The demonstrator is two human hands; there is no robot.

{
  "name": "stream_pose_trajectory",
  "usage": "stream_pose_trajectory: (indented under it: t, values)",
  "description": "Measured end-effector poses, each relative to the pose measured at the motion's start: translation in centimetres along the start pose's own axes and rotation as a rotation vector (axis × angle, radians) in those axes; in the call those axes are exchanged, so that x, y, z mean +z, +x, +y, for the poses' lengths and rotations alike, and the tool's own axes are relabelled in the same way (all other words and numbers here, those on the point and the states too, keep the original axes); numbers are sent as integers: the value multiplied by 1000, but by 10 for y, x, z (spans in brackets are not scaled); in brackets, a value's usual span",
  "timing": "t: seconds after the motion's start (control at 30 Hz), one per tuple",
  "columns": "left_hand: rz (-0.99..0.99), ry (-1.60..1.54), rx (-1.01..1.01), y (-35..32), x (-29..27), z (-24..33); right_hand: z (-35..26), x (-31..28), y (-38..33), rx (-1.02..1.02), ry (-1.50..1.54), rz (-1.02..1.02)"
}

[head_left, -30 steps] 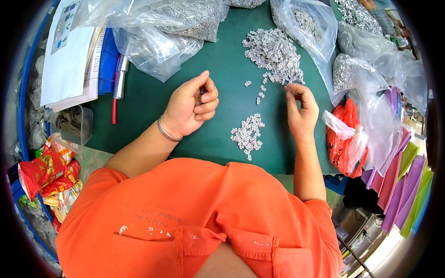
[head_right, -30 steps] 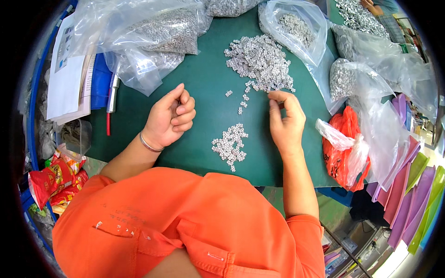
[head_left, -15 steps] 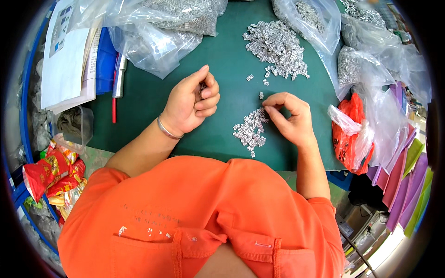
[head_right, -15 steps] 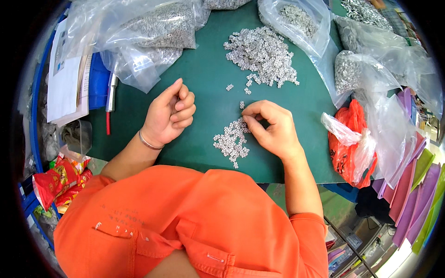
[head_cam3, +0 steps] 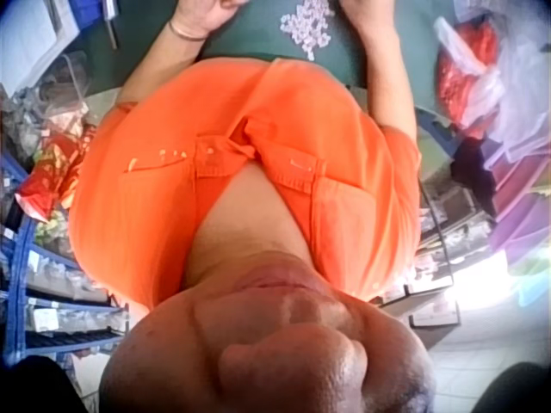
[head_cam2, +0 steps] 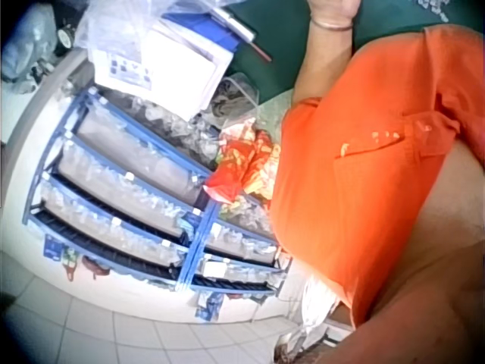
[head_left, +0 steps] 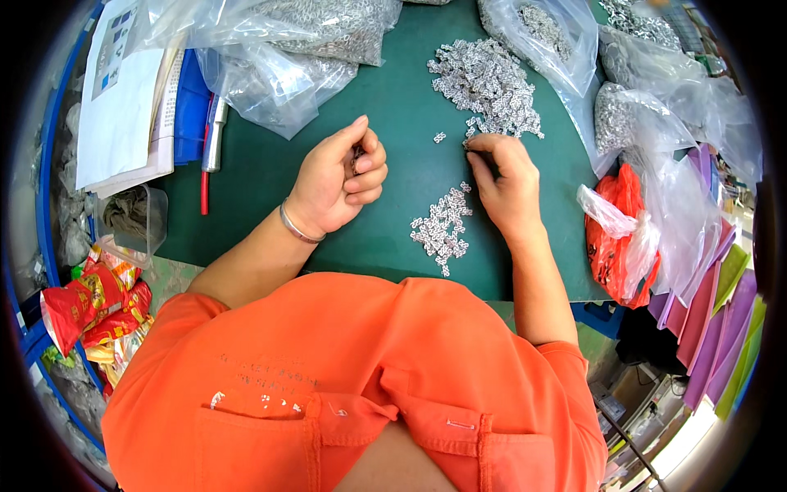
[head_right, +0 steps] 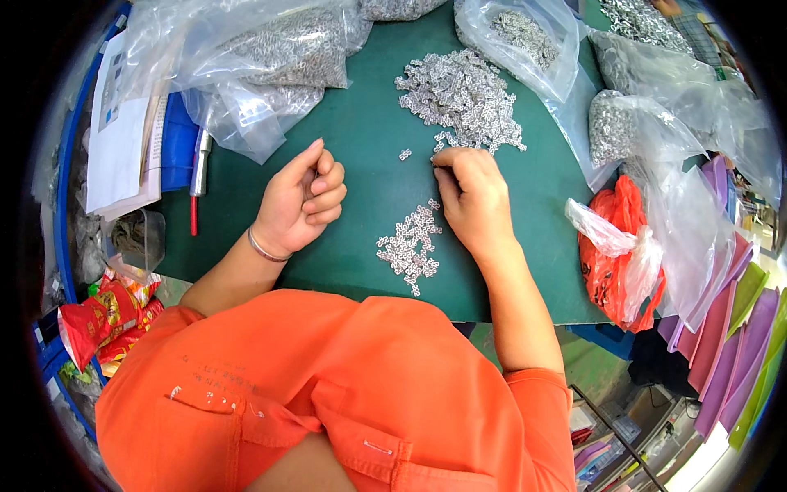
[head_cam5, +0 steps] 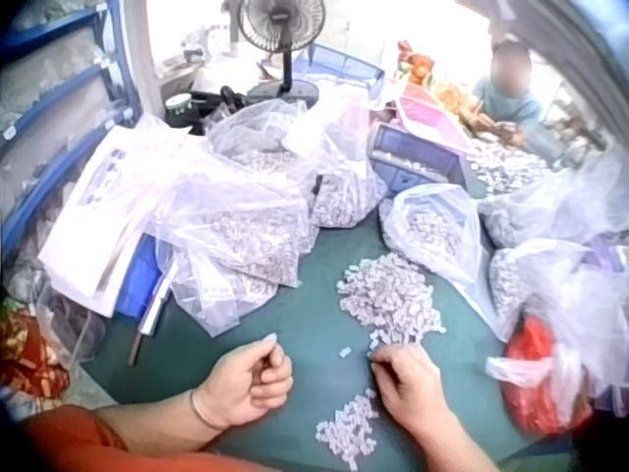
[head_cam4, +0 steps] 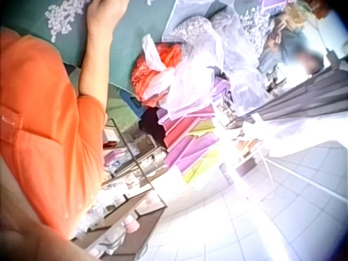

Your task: The person sorts small gray plastic components on a green desk, picking them by hand from a central pile and arranging them into smaller groups.

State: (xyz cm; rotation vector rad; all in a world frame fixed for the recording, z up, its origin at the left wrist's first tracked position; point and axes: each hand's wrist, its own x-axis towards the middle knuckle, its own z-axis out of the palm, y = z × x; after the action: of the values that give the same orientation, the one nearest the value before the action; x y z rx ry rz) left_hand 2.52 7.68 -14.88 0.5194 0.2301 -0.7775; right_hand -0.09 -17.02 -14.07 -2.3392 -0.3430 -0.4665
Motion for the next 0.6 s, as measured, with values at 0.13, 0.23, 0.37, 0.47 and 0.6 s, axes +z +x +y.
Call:
stream_pose_trajectory:
  t: [0.13, 0.23, 0.37, 0.47, 0.6]
  values:
    - [-7, -8, 3, 0, -4, -1, -3, -11, -4, 151, 206, -310]
    - [-4, 8, 3, 1, -2, -1, -4, -4, 2, -38, 175, -196]
    - [-2, 11, 5, 1, 0, 0, 0, 18, 21, -251, 32, -104]
    - [-12, 2, -1, 0, -2, -1, -6, 10, 16, -216, 26, -190]
    - [18, 13, 12, -1, -1, 0, -17, -13, 3, -69, 213, -456]
